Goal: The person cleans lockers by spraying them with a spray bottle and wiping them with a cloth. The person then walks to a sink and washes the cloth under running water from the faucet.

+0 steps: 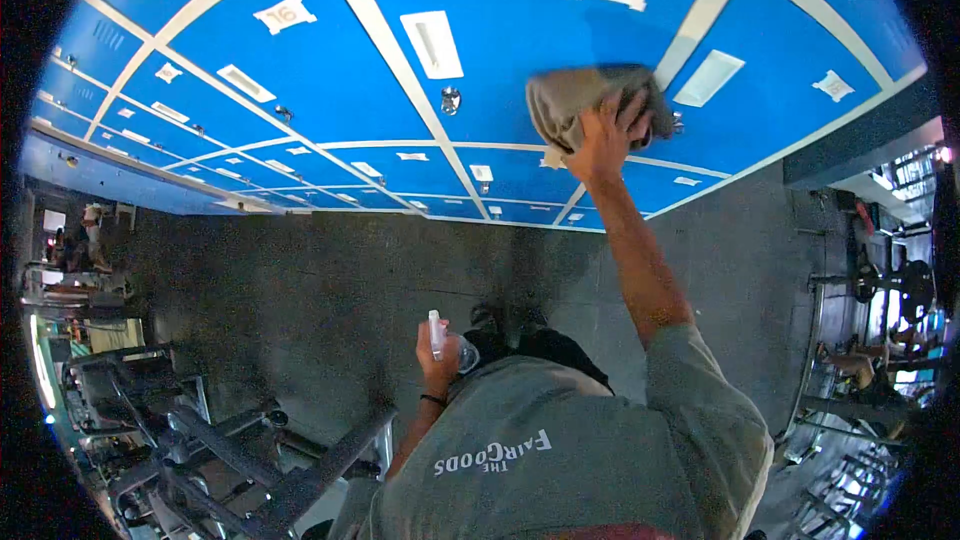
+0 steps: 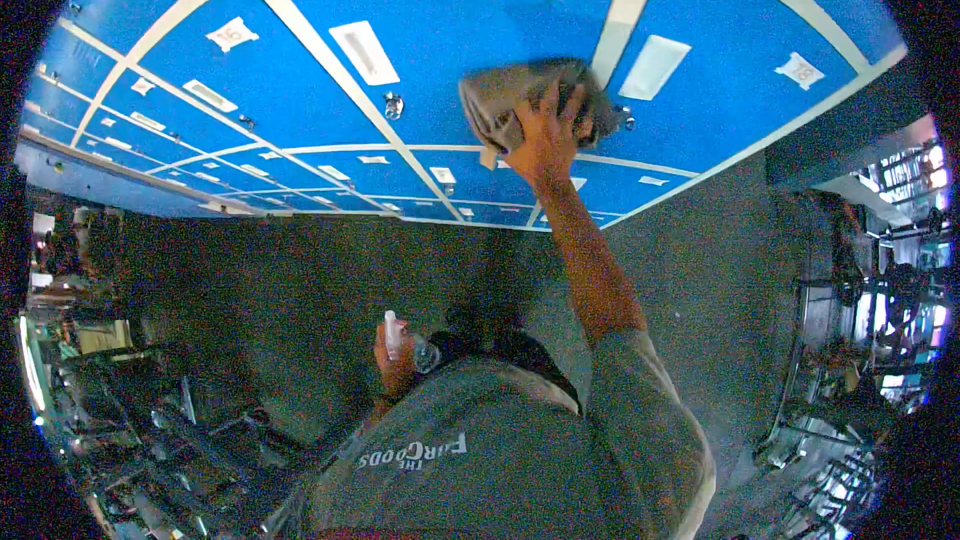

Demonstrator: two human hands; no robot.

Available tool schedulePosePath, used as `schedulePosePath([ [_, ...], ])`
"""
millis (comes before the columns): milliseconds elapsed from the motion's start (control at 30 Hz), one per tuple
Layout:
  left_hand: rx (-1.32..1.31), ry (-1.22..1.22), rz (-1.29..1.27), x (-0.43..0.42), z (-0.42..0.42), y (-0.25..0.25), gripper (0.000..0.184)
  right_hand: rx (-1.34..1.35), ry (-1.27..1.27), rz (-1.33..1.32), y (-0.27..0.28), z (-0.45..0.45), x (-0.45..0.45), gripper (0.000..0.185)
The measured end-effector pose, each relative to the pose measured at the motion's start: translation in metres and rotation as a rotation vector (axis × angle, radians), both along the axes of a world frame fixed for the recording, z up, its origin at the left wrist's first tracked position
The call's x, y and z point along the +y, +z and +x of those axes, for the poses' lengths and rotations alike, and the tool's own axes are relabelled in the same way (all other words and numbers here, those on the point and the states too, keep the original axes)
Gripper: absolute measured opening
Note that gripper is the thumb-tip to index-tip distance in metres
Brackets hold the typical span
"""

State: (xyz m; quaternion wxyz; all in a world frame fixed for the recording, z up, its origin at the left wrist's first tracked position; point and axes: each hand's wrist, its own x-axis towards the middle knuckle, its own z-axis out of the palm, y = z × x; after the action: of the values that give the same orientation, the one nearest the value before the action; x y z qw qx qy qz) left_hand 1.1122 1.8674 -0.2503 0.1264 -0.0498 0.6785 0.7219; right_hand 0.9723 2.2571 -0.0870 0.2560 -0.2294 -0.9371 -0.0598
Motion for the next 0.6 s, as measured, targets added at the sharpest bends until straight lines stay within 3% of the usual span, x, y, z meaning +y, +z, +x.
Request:
schedulePosePath([
  [33,-0.003,-0.022,0.032,0.001,-0.008,-0.011,0.021,0.111,0.055,-0.012,0.009,-0.012,-0.013,0.058],
  [100,0.226,-0.139,-0.152,0.012,-0.024,-0.030,0.021,0.330,0.168,-0.038,-0.001,-0.030,-0.040,0.060],
  [200,0.324,-0.231,-0.154,0.022,-0.059,-0.123,0.023,0.126,0.503,-0.047,-0.082,-0.045,-0.046,0.069],
  [233,0.429,-0.284,-0.415,0.024,-0.074,-0.142,0.025,0.123,0.534,-0.017,-0.119,-0.043,-0.031,0.070],
  [300,0.476,-0.295,-0.438,0.029,-0.091,-0.171,0.026,0.193,0.546,0.070,-0.145,-0.020,0.006,0.065],
  [367,0.645,-0.258,-0.426,0.035,-0.111,-0.220,0.025,0.134,0.242,-0.066,-0.114,0.000,0.015,0.062],
  [433,0.645,-0.224,-0.382,0.041,-0.122,-0.264,0.024,0.608,0.225,0.248,-0.089,-0.007,0.007,0.058],
  [467,0.650,-0.204,-0.355,0.048,-0.130,-0.284,0.023,0.695,0.228,0.285,-0.085,-0.019,-0.003,0.063],
  [500,0.423,-0.242,-0.303,0.052,-0.131,-0.297,0.023,0.780,0.235,0.319,-0.088,-0.031,-0.020,0.067],
  [567,0.560,-0.228,-0.179,0.066,-0.141,-0.334,0.025,0.684,0.267,0.452,-0.108,-0.044,-0.059,0.074],
  [600,0.629,-0.220,-0.116,0.072,-0.143,-0.355,0.026,0.689,0.349,0.445,-0.130,-0.056,-0.070,0.066],
])
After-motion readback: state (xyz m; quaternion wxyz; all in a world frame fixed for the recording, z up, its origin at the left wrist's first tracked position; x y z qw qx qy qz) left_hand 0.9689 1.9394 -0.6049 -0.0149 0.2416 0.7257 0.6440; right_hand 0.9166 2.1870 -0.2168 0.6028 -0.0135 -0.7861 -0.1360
